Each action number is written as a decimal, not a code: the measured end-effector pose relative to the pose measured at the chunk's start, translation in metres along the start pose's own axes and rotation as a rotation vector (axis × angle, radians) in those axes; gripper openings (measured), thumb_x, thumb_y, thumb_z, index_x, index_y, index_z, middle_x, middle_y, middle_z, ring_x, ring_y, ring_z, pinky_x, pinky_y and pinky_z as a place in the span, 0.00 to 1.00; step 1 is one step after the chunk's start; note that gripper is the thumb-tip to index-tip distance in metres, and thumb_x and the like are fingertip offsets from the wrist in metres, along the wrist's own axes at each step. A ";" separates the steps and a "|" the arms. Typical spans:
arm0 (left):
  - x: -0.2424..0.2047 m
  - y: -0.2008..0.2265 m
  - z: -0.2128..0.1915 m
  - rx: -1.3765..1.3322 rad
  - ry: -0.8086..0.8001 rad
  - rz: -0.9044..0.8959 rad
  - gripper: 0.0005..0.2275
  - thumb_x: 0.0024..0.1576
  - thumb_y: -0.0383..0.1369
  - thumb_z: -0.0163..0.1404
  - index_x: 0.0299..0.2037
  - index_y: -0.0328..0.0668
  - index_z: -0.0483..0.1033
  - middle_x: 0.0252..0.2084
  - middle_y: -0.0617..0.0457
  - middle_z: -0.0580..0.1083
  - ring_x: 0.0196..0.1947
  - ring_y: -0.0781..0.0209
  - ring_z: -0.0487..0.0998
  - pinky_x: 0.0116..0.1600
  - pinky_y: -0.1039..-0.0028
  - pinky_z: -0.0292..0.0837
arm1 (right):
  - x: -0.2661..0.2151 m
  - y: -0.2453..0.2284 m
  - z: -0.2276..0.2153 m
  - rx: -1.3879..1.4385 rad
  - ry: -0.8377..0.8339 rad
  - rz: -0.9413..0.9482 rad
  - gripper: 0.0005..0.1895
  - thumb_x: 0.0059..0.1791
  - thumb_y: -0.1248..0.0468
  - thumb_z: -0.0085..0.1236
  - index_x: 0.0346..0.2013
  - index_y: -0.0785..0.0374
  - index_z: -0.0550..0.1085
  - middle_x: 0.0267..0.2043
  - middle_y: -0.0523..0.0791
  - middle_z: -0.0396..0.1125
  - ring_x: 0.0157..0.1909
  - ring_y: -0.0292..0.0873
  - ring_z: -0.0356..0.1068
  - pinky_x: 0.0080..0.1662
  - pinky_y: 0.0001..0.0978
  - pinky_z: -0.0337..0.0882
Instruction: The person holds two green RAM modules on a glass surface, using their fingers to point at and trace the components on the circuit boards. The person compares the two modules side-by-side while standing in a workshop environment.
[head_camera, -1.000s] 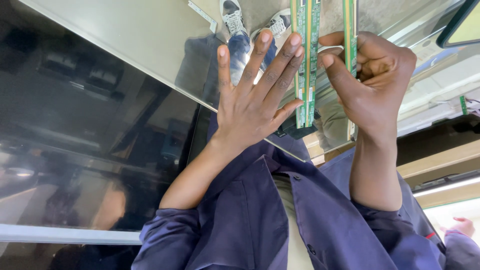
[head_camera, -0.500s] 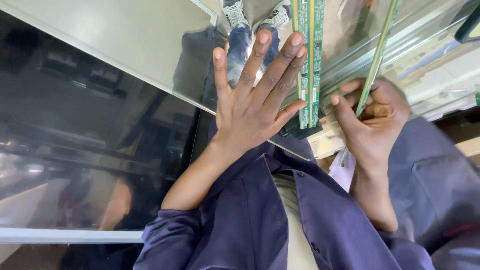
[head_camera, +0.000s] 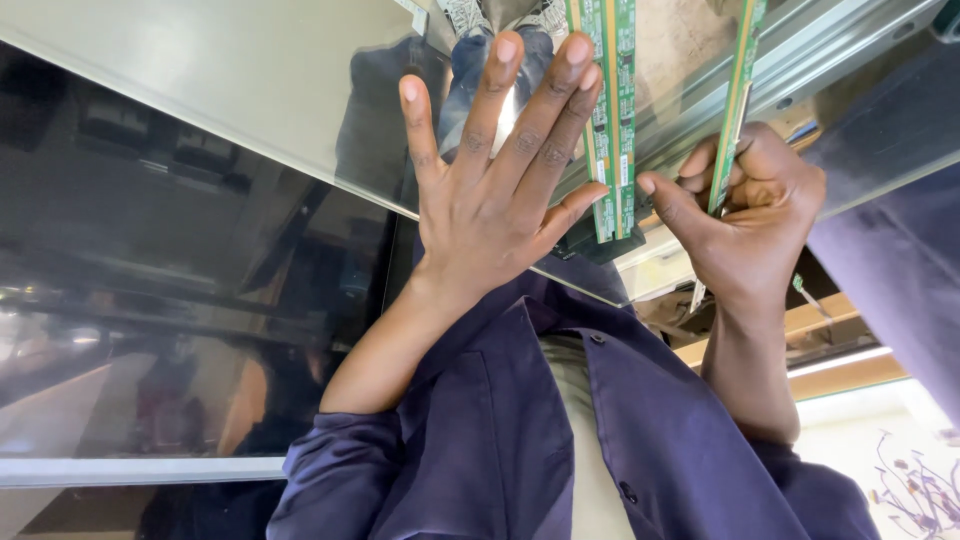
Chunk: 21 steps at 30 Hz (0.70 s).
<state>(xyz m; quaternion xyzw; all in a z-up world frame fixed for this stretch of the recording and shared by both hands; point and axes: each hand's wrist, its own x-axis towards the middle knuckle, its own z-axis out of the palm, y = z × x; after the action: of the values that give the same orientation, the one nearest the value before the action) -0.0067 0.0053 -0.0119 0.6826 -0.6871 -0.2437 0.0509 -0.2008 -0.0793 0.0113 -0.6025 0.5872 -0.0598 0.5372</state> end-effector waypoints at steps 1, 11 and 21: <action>0.000 0.001 0.000 0.000 0.000 0.002 0.30 0.77 0.59 0.48 0.74 0.45 0.57 0.73 0.56 0.54 0.71 0.44 0.50 0.62 0.30 0.32 | -0.001 0.001 0.000 0.000 0.002 0.000 0.17 0.50 0.76 0.73 0.30 0.68 0.68 0.27 0.45 0.63 0.29 0.34 0.60 0.32 0.24 0.57; 0.001 0.002 0.003 0.007 0.014 -0.021 0.28 0.75 0.59 0.39 0.73 0.46 0.58 0.72 0.58 0.55 0.70 0.45 0.49 0.63 0.31 0.31 | -0.002 0.001 -0.001 -0.002 -0.008 -0.033 0.16 0.50 0.74 0.72 0.32 0.70 0.68 0.25 0.46 0.60 0.27 0.34 0.57 0.31 0.25 0.56; -0.001 0.003 0.001 -0.006 -0.080 -0.016 0.34 0.74 0.60 0.49 0.75 0.46 0.47 0.75 0.57 0.48 0.73 0.46 0.43 0.64 0.31 0.28 | -0.001 -0.002 -0.001 -0.036 0.035 0.045 0.15 0.48 0.70 0.71 0.30 0.65 0.68 0.25 0.42 0.62 0.28 0.31 0.60 0.32 0.21 0.60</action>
<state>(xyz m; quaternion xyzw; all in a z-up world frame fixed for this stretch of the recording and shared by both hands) -0.0099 0.0060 -0.0109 0.6776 -0.6823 -0.2733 0.0236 -0.2003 -0.0794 0.0135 -0.5974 0.6109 -0.0476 0.5173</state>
